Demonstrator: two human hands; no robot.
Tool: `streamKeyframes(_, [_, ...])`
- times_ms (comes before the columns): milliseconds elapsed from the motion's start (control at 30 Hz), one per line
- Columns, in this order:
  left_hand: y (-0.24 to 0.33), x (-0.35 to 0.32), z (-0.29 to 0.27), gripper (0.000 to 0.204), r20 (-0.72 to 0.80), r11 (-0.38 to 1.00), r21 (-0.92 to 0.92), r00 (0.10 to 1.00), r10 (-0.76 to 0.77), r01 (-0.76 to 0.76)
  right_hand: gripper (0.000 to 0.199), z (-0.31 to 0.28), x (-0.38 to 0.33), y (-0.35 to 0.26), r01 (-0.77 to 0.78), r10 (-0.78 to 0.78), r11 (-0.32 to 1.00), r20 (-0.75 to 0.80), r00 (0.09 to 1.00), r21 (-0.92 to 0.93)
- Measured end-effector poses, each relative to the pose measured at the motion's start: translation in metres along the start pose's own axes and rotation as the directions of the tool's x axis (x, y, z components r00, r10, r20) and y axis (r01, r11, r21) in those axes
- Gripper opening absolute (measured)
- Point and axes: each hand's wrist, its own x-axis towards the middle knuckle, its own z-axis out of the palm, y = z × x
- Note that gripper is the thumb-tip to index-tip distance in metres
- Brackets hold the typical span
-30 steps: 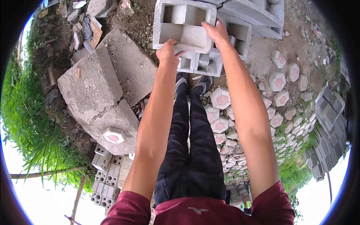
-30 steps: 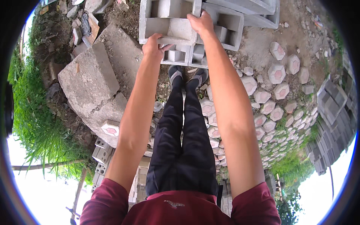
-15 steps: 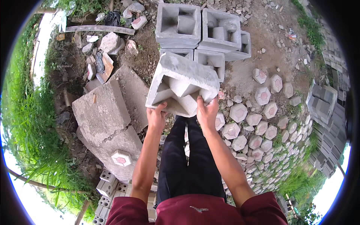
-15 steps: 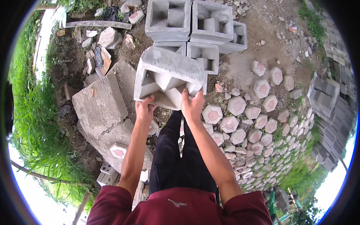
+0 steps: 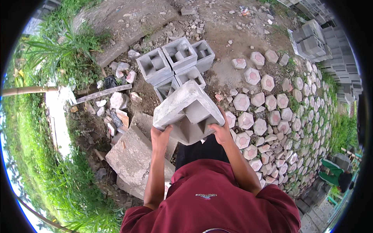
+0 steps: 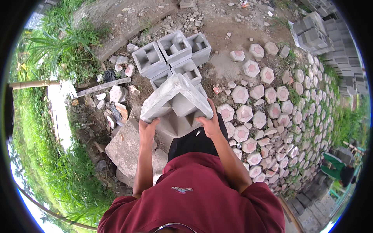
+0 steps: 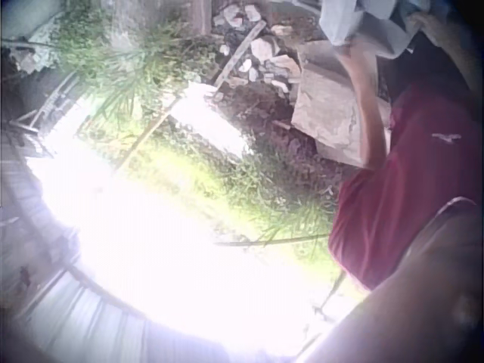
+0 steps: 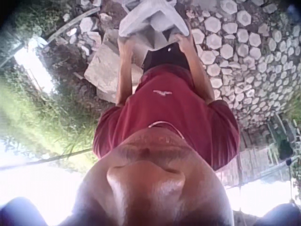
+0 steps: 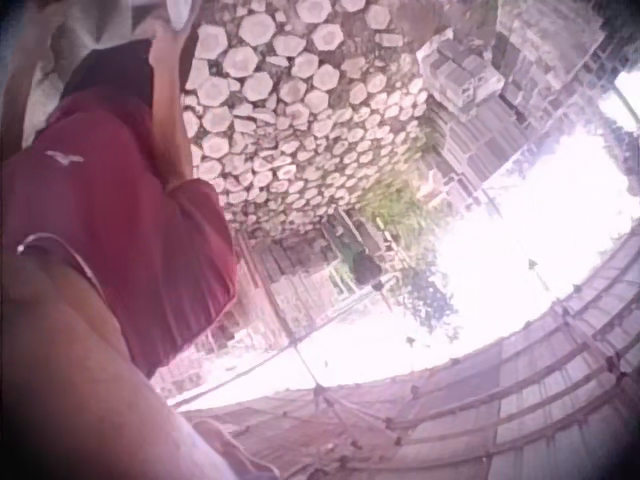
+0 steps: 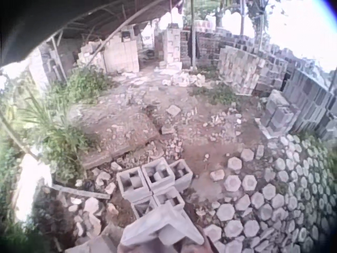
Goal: The person organizes concrete breeze blocks by lifting them from a pile and placing them into a designated stack on a stone-covered ground.
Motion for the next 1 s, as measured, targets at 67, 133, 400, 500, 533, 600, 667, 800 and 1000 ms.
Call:
streamKeyframes(67, [0.032,0.0,0.015,0.055,0.197,0.975,0.214,0.98,0.016,-0.059,0.09,0.003,-0.019,-0.019,0.065,-0.059,0.992,-0.056,0.997,0.112])
streamKeyframes(133, [0.01,0.0,0.037,0.066,0.339,0.87,0.255,0.882,0.328,-0.422,0.084,0.004,-0.04,-0.04,0.024,0.015,0.979,-0.191,0.981,0.201])
streamKeyframes(400, [0.01,-0.027,0.136,0.062,0.598,0.997,-0.039,0.801,-0.03,0.067,0.077,-0.035,-0.125,-0.068,0.226,-0.117,0.963,-0.522,0.845,0.149])
streamKeyframes(500, [0.03,-0.057,0.168,0.062,0.68,0.992,-0.033,0.73,-0.068,0.123,0.083,-0.058,-0.188,-0.087,0.275,-0.248,0.961,-0.43,0.868,0.002])
streamKeyframes(533, [0.035,-0.06,0.175,0.064,0.723,0.989,0.008,0.682,-0.107,0.147,0.085,-0.073,-0.209,-0.088,0.285,-0.291,0.956,-0.288,0.912,-0.063])
streamKeyframes(600, [0.038,-0.078,0.194,0.066,0.783,0.985,0.085,0.601,-0.16,0.153,0.09,-0.138,-0.239,-0.068,0.265,-0.307,0.946,-0.261,0.915,-0.186])
streamKeyframes(667, [0.029,-0.102,0.218,0.069,0.832,0.981,0.193,0.528,-0.169,0.01,0.088,-0.165,-0.255,-0.061,0.436,-0.266,0.846,-0.463,0.845,0.309])
streamKeyframes(800, [-0.01,-0.16,0.256,0.103,0.953,0.958,0.175,0.285,-0.107,-0.226,0.079,-0.177,-0.268,-0.03,0.282,-0.344,0.936,-0.708,0.617,-0.209])
streamKeyframes(1000, [-0.035,-0.213,0.293,0.094,0.911,0.865,0.411,0.116,-0.395,-0.287,0.076,-0.153,-0.362,-0.038,0.505,-0.057,0.843,-0.901,0.43,0.187])
